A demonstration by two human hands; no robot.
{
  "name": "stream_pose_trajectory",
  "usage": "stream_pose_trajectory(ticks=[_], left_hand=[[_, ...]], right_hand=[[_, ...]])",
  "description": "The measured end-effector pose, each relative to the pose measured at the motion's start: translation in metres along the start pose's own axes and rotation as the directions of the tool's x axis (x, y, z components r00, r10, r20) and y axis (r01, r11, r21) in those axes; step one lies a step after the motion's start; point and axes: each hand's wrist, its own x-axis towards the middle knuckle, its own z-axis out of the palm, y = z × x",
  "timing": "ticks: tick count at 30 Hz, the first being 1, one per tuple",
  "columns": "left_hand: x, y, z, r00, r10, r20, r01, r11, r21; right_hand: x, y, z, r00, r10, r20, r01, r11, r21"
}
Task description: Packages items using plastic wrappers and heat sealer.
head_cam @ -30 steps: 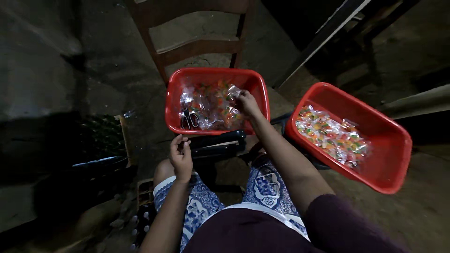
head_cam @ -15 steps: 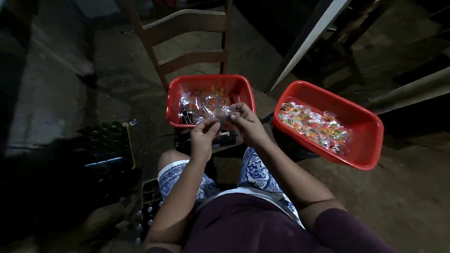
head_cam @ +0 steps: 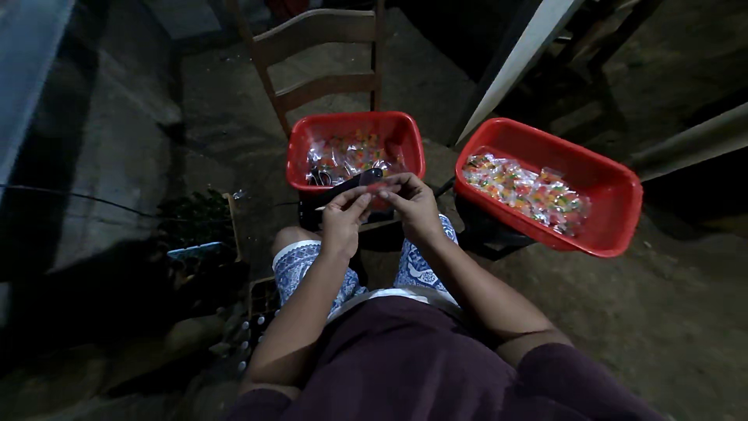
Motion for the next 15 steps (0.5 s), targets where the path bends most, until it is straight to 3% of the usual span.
stream_pose_trajectory(ticks=[4,6,10,13,15], left_hand=[[-0.006,-0.004,0.009,0.995,-0.089,-0.046,0.074,0.965,-0.252],[-0.007,-0.008,0.01,0.995,-0.094,-0.036,0.079,0.952,-0.297],[-0.009,-0.008,0.004,0.999,0.022,0.04,-0.018,0.996,-0.089],[-0.01,-0.009,0.0,0.985,0.145,0.092,-0.154,0.984,0.089],[-0.01,-0.01,0.0,0.985,0.146,0.093,-0.15,0.988,0.043]], right_hand=[[-0.005,-0.002,-0.001,1.0,-0.002,-0.021,0.004,0.998,0.06],[-0.007,-0.007,-0.003,0.999,0.027,0.02,-0.028,0.999,0.031],[0.005,-0.028,-0.017,0.981,0.011,0.192,0.028,0.98,-0.199],[0.018,-0.048,-0.018,0.939,-0.014,0.343,0.208,0.817,-0.537],[0.023,-0.053,-0.012,0.917,-0.035,0.398,0.303,0.709,-0.637]])
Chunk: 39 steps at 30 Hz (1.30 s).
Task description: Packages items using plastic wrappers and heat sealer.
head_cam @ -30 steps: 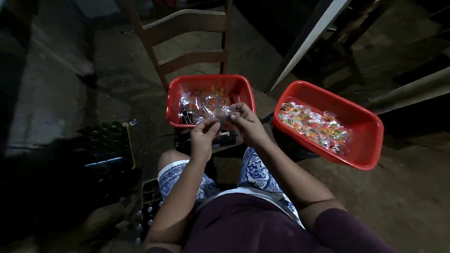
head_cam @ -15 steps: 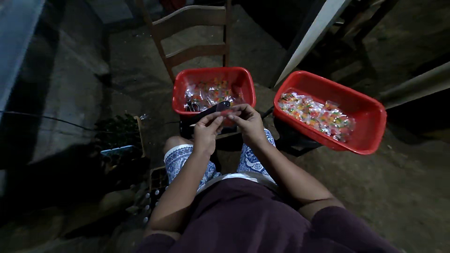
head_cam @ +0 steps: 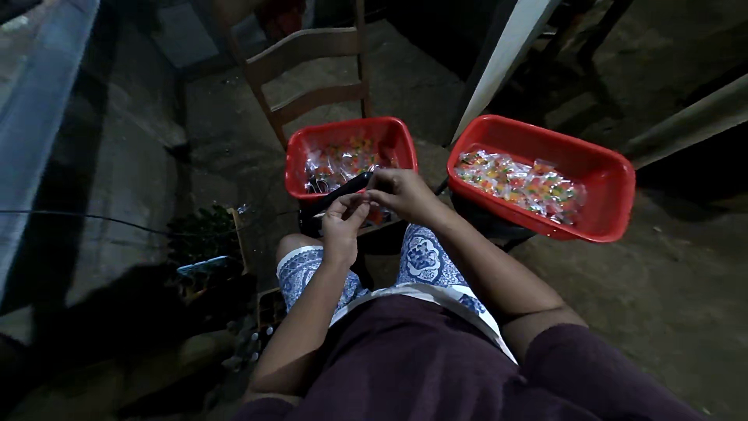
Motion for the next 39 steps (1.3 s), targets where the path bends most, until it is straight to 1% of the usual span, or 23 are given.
stream_pose_trajectory(ticks=[1,3,5,7,10,13,15,17,19,21,22,23,25,26,28,29,31,33,34,35,36,38,39], left_hand=[[-0.001,0.001,0.001,0.999,-0.044,0.0,0.044,0.997,-0.058],[-0.003,0.002,0.005,0.986,-0.165,0.007,0.164,0.972,-0.17],[-0.005,0.002,0.011,0.976,-0.218,-0.018,0.209,0.955,-0.21],[-0.006,0.002,0.015,0.975,-0.213,-0.061,0.198,0.961,-0.193],[-0.003,0.0,0.013,0.978,-0.199,-0.066,0.19,0.974,-0.12],[-0.001,-0.003,0.011,0.976,-0.214,-0.051,0.208,0.974,-0.092],[0.001,-0.005,0.01,0.979,-0.198,-0.044,0.194,0.978,-0.071],[0.0,-0.004,0.009,0.983,-0.182,-0.011,0.18,0.98,-0.087],[0.0,0.001,0.004,0.978,-0.2,0.057,0.206,0.967,-0.151],[0.001,0.007,-0.003,0.95,-0.255,0.18,0.295,0.922,-0.252],[0.001,0.01,-0.007,0.925,-0.293,0.242,0.358,0.885,-0.299],[0.002,0.011,-0.011,0.896,-0.328,0.3,0.421,0.841,-0.338],[0.003,0.01,-0.02,0.831,-0.37,0.416,0.523,0.774,-0.357],[0.004,0.009,-0.022,0.806,-0.382,0.452,0.554,0.755,-0.351],[0.0,0.008,-0.021,0.795,-0.409,0.448,0.574,0.745,-0.34],[-0.003,0.008,-0.019,0.813,-0.417,0.407,0.556,0.765,-0.325],[-0.006,0.007,-0.016,0.878,-0.385,0.286,0.449,0.868,-0.211],[-0.007,-0.002,-0.02,0.954,-0.209,0.215,0.229,0.971,-0.071],[-0.008,-0.006,-0.022,0.977,-0.113,0.182,0.115,0.993,-0.004],[-0.01,-0.008,-0.022,0.989,-0.048,0.141,0.039,0.997,0.066],[-0.011,-0.009,-0.021,0.996,-0.015,0.087,0.004,0.992,0.124],[-0.012,-0.009,-0.016,1.0,-0.013,-0.024,0.018,0.981,0.193],[-0.012,-0.01,-0.016,0.998,-0.022,-0.054,0.033,0.98,0.197]], right_hand=[[0.001,-0.002,0.002,1.0,-0.009,-0.01,0.009,0.999,-0.031],[0.002,-0.004,0.01,0.996,-0.025,-0.082,0.022,0.999,-0.04],[0.001,-0.002,0.018,0.988,-0.031,-0.151,0.025,0.999,-0.045],[-0.001,0.002,0.024,0.976,-0.038,-0.216,0.024,0.997,-0.067],[-0.005,0.009,0.033,0.946,-0.08,-0.313,0.049,0.993,-0.108],[-0.008,0.013,0.034,0.941,-0.081,-0.329,0.046,0.993,-0.111],[-0.009,0.012,0.03,0.948,-0.048,-0.315,0.023,0.996,-0.083],[-0.011,0.008,0.02,0.957,-0.002,-0.29,0.008,1.0,0.021],[-0.011,0.01,0.006,0.97,0.008,-0.244,0.056,0.965,0.255],[-0.011,0.02,-0.006,0.984,-0.019,-0.177,0.104,0.867,0.487],[-0.012,0.027,-0.011,0.992,-0.048,-0.118,0.105,0.833,0.544],[-0.014,0.032,-0.014,0.996,-0.08,-0.045,0.092,0.824,0.56],[-0.019,0.034,-0.013,0.984,-0.149,0.099,0.074,0.842,0.534],[-0.02,0.034,-0.009,0.975,-0.18,0.129,0.086,0.845,0.528],[-0.022,0.037,0.004,0.975,-0.206,0.078,0.131,0.827,0.547],[-0.023,0.038,0.009,0.983,-0.182,0.037,0.131,0.818,0.56],[-0.024,0.041,0.017,0.996,-0.089,-0.022,0.085,0.818,0.568],[-0.026,0.043,0.022,0.998,0.02,-0.053,0.013,0.833,0.553],[-0.027,0.043,0.025,0.996,0.067,-0.06,-0.023,0.838,0.545],[-0.029,0.043,0.029,0.993,0.103,-0.063,-0.052,0.838,0.543],[-0.031,0.042,0.033,0.988,0.137,-0.067,-0.078,0.833,0.547],[-0.033,0.042,0.041,0.978,0.195,-0.077,-0.117,0.813,0.57],[-0.033,0.044,0.044,0.973,0.211,-0.097,-0.114,0.8,0.589]])
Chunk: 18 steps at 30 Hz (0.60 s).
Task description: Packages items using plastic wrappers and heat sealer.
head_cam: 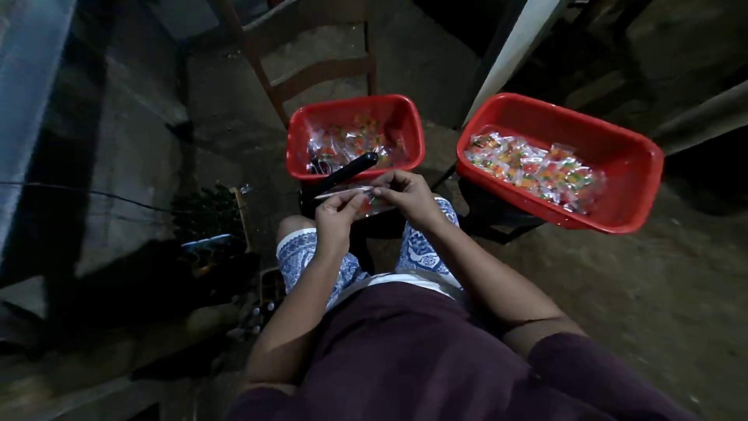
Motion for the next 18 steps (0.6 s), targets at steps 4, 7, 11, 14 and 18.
stream_pose_trajectory(ticks=[4,7,11,14,18], left_hand=[[0.0,-0.004,0.001,0.999,-0.016,-0.047,0.014,0.999,-0.034],[0.001,-0.006,0.0,0.999,0.038,-0.035,-0.038,0.999,-0.006],[0.007,-0.009,-0.006,0.985,0.163,0.058,-0.167,0.983,0.081],[0.009,-0.009,-0.012,0.949,0.281,0.142,-0.305,0.931,0.198],[0.007,-0.004,-0.018,0.935,0.294,0.2,-0.343,0.893,0.292]], right_hand=[[-0.001,0.008,0.003,0.997,-0.042,-0.059,0.047,0.994,0.094],[-0.001,0.007,0.003,0.998,-0.036,-0.059,0.043,0.992,0.118],[-0.003,0.008,-0.001,0.994,-0.109,-0.014,0.109,0.994,-0.025],[-0.006,0.006,-0.001,0.992,-0.124,-0.004,0.123,0.986,-0.111],[-0.006,0.007,-0.001,0.995,-0.096,-0.012,0.094,0.991,-0.099]])
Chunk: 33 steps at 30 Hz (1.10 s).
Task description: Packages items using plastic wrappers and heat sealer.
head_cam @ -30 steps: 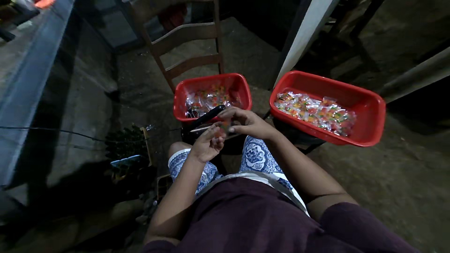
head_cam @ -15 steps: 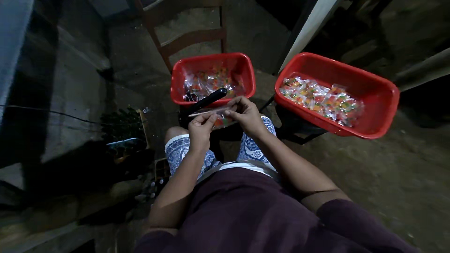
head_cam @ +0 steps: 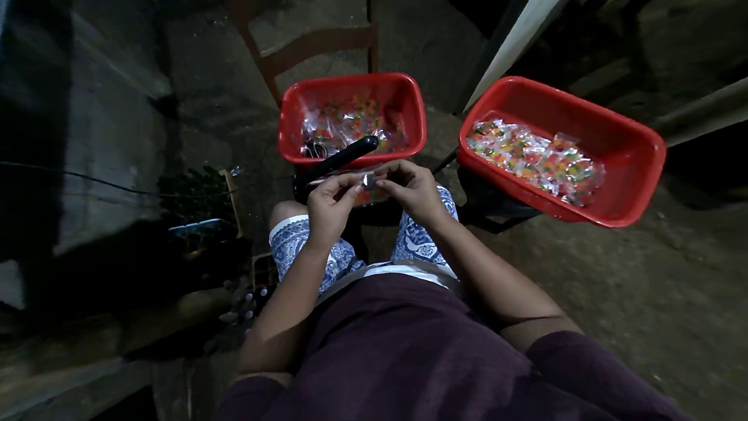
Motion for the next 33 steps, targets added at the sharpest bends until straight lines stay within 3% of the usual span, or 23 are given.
stream_pose_trajectory(ticks=[11,15,22,26,29,33], left_hand=[[0.001,-0.006,0.003,0.997,-0.066,-0.03,0.062,0.992,-0.112],[0.001,-0.004,0.0,0.998,-0.06,0.006,0.061,0.997,-0.042],[0.001,-0.007,-0.002,0.996,-0.046,0.079,0.022,0.959,0.282],[0.003,-0.012,0.001,0.992,-0.101,0.079,0.07,0.944,0.323],[0.005,-0.018,0.001,0.986,-0.146,0.081,0.12,0.957,0.265],[0.012,-0.039,0.004,0.959,-0.282,0.035,0.277,0.954,0.115]], right_hand=[[-0.001,-0.002,-0.004,0.996,0.079,0.042,-0.08,0.997,0.013],[0.0,0.001,-0.007,0.995,0.067,0.071,-0.068,0.998,0.013],[-0.006,0.001,-0.006,0.996,-0.004,0.094,0.037,0.935,-0.353],[-0.006,0.007,-0.005,0.995,-0.011,0.094,0.053,0.886,-0.461],[-0.003,0.017,-0.005,0.997,0.029,0.072,0.005,0.906,-0.424],[0.005,0.037,-0.007,0.982,0.176,0.064,-0.156,0.957,-0.243]])
